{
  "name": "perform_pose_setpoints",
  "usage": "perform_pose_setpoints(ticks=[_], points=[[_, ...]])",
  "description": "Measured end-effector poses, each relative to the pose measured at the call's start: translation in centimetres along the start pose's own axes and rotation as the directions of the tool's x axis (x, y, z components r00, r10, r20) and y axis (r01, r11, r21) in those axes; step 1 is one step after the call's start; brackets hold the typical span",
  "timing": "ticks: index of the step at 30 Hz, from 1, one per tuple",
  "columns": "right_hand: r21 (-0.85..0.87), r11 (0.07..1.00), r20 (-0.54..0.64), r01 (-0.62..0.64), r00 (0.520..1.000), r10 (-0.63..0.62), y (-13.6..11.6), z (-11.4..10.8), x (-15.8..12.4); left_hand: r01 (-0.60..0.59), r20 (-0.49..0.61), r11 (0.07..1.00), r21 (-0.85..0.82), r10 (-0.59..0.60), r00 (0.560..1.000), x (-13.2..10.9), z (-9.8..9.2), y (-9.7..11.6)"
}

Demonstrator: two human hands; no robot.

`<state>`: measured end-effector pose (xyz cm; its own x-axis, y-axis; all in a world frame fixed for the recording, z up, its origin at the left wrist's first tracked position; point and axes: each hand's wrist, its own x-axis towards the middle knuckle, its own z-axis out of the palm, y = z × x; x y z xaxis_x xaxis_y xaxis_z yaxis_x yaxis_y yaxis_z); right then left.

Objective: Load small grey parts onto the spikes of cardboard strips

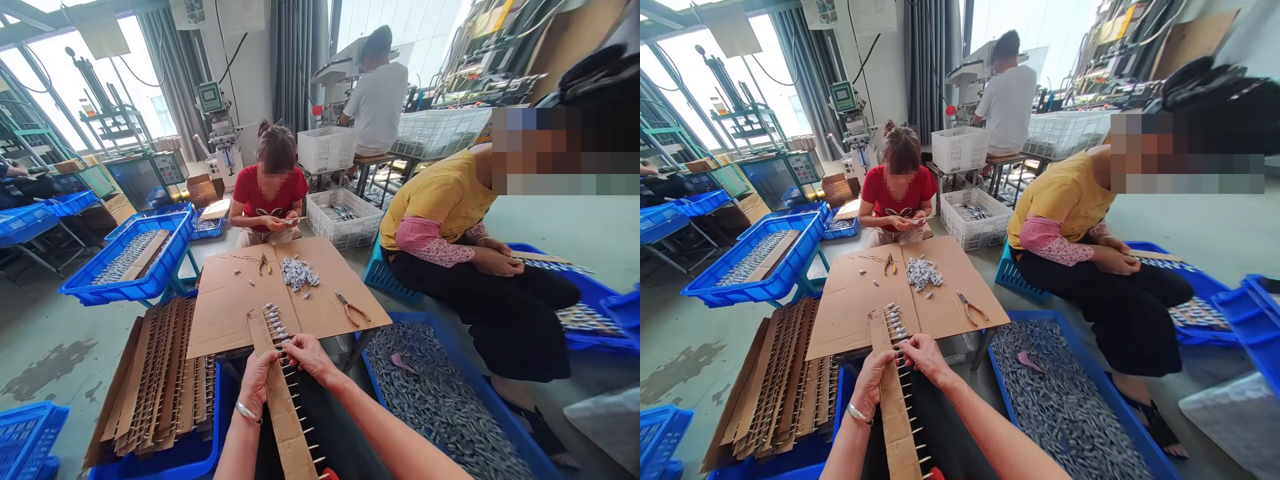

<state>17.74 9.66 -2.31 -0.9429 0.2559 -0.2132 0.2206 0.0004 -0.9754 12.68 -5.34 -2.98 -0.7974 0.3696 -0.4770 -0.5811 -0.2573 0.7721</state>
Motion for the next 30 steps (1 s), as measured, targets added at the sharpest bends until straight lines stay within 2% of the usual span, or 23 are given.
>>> perform_pose_setpoints(ticks=[2, 3, 4, 5, 8, 11, 14, 18, 21, 23, 25, 27, 30], points=[[-0.267, 0.962, -0.007, 0.054, 0.998, -0.058, -1.1, -1.8, 1.4, 0.036, 0.03, 0.999, -0.004, -0.035, 0.999, 0.2, -0.4, 0.1], [-0.445, 0.891, -0.042, 0.087, 0.992, -0.118, -2.0, -2.9, 2.3, 0.058, 0.045, 0.998, -0.009, -0.058, 0.997, 0.3, -0.7, 0.2], [-0.627, 0.771, -0.089, 0.112, 0.973, -0.214, -2.9, -4.1, 3.3, 0.078, 0.063, 0.997, -0.016, -0.077, 0.995, 0.3, -0.9, 0.2], [-0.789, 0.606, -0.107, 0.102, 0.949, -0.298, -3.9, -5.3, 4.3, 0.094, 0.082, 0.995, -0.024, -0.092, 0.992, 0.4, -1.1, 0.3], [-0.876, 0.47, -0.056, 0.105, 0.947, -0.317, -5.8, -7.8, 7.3, 0.131, 0.125, 0.99, -0.052, -0.124, 0.984, 0.3, -1.5, 0.2], [-0.887, 0.445, 0.0, 0.125, 0.963, -0.269, -5.9, -8.6, 9.2, 0.178, 0.12, 0.982, -0.067, -0.169, 0.978, -0.1, -1.5, 0.2], [-0.886, 0.447, 0.0, 0.123, 0.964, -0.265, -5.0, -8.5, 9.0, 0.204, 0.103, 0.977, -0.057, -0.198, 0.975, -0.7, -1.3, 0.1], [-0.846, 0.508, -0.012, 0.165, 0.945, -0.327, -3.1, -7.3, 5.7, 0.188, 0.116, 0.981, -0.057, -0.18, 0.977, -1.3, -0.8, 0.1], [-0.702, 0.663, 0.013, 0.26, 0.936, -0.353, -1.6, -5.4, 1.5, 0.156, 0.099, 0.986, -0.054, -0.15, 0.984, -1.5, -0.5, -0.1], [-0.479, 0.823, 0.048, 0.304, 0.946, -0.321, -0.7, -4.0, -1.2, 0.136, 0.08, 0.989, -0.049, -0.132, 0.988, -1.5, -0.3, -0.2], [-0.318, 0.899, 0.082, 0.301, 0.953, -0.291, 0.0, -2.8, -3.2, 0.122, 0.081, 0.992, -0.043, -0.118, 0.99, -1.5, -0.3, -0.2], [-0.301, 0.905, 0.096, 0.302, 0.953, -0.286, 0.4, -2.0, -4.2, 0.11, 0.089, 0.993, -0.039, -0.106, 0.99, -1.5, -0.2, -0.2], [-0.352, 0.872, 0.093, 0.34, 0.94, -0.329, 0.6, -1.7, -4.2, 0.102, 0.092, 0.994, -0.04, -0.098, 0.991, -1.6, -0.2, -0.2]])
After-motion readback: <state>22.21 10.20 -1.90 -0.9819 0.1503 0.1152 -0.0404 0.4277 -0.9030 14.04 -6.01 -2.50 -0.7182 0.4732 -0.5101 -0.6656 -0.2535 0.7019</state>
